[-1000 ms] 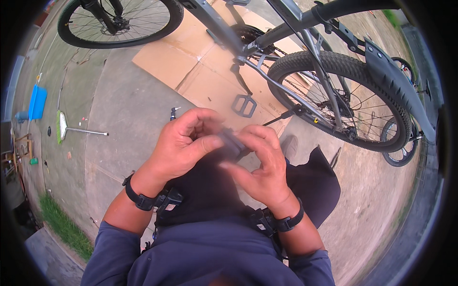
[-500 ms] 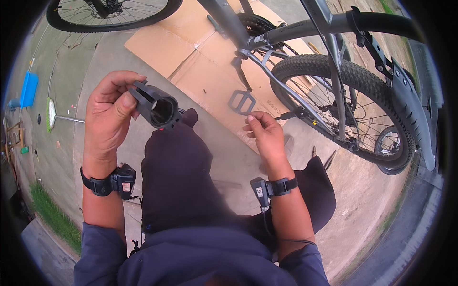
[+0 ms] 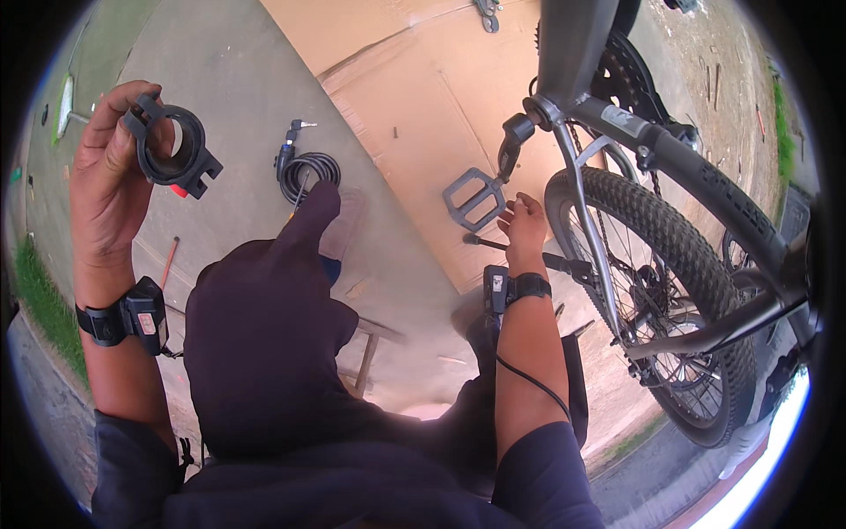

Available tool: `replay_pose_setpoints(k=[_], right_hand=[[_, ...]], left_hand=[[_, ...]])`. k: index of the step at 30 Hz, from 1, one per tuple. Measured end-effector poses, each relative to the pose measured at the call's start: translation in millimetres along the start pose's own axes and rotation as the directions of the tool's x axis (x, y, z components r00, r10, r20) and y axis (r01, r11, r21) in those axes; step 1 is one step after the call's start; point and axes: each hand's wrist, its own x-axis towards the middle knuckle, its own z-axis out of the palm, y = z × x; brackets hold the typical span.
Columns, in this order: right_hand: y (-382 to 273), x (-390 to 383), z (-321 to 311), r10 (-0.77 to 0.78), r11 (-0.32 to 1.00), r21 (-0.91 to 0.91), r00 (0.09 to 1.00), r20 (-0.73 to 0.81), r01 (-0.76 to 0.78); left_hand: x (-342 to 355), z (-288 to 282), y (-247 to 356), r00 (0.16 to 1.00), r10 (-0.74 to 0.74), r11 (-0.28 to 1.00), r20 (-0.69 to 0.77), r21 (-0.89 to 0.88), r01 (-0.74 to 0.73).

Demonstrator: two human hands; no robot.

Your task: The person removes a mounting bracket from a bicycle seat post and uses a screwdriver to manipulate a small component while sitting on a cardboard sheet.

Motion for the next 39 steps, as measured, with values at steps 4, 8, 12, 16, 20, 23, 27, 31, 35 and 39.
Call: replay_pose_setpoints(k=[4,8,12,16,20,23,27,31,35,39], right_hand=[[5,26,4,0.061,0.998,-0.028,0.998,-0.021,-0.061],[7,54,14,0.052,0.997,-0.048,0.997,-0.050,-0.054],[17,92,20,-0.024,0.995,-0.095,0.996,-0.082,0.016],[41,133,-3,-0.081,0.994,-0.066,0.992,0.101,0.088],[47,137,9,-0.246,0.948,-0.214,0.969,-0.024,0.236],[39,135,16,-0.221,0.915,-0.362,0.972,-0.076,0.179],[34,135,13,-0.204,0.907,-0.379,0.979,-0.013,0.184],[43,127,8,-0.263,0.937,-0.238,0.965,-0.002,0.255],[4,75,19,0.048,0.983,-0.176,0.997,-0.057,-0.058],[-6,23,-3,0.134,0.991,0.018,0.991,-0.010,-0.134]], left_hand=[[11,-7,-21,0.997,-0.076,0.997,-0.025,-0.003,0.076],[20,-16,-36,0.992,-0.125,0.992,0.000,-0.012,0.125],[22,-20,-47,0.980,-0.185,0.982,-0.079,-0.045,0.182],[30,-26,-52,0.983,-0.182,0.983,-0.036,-0.016,0.181],[30,-31,-56,0.976,-0.210,0.978,-0.062,-0.010,0.210],[33,-32,-56,0.974,-0.222,0.975,-0.055,-0.010,0.222],[37,-29,-54,0.973,-0.229,0.973,-0.037,-0.016,0.228],[39,-28,-51,0.972,-0.231,0.973,-0.040,-0.017,0.231],[26,-28,-39,0.980,-0.193,0.981,-0.045,-0.026,0.192],[16,-20,-7,0.993,-0.111,0.993,-0.028,-0.043,0.110]])
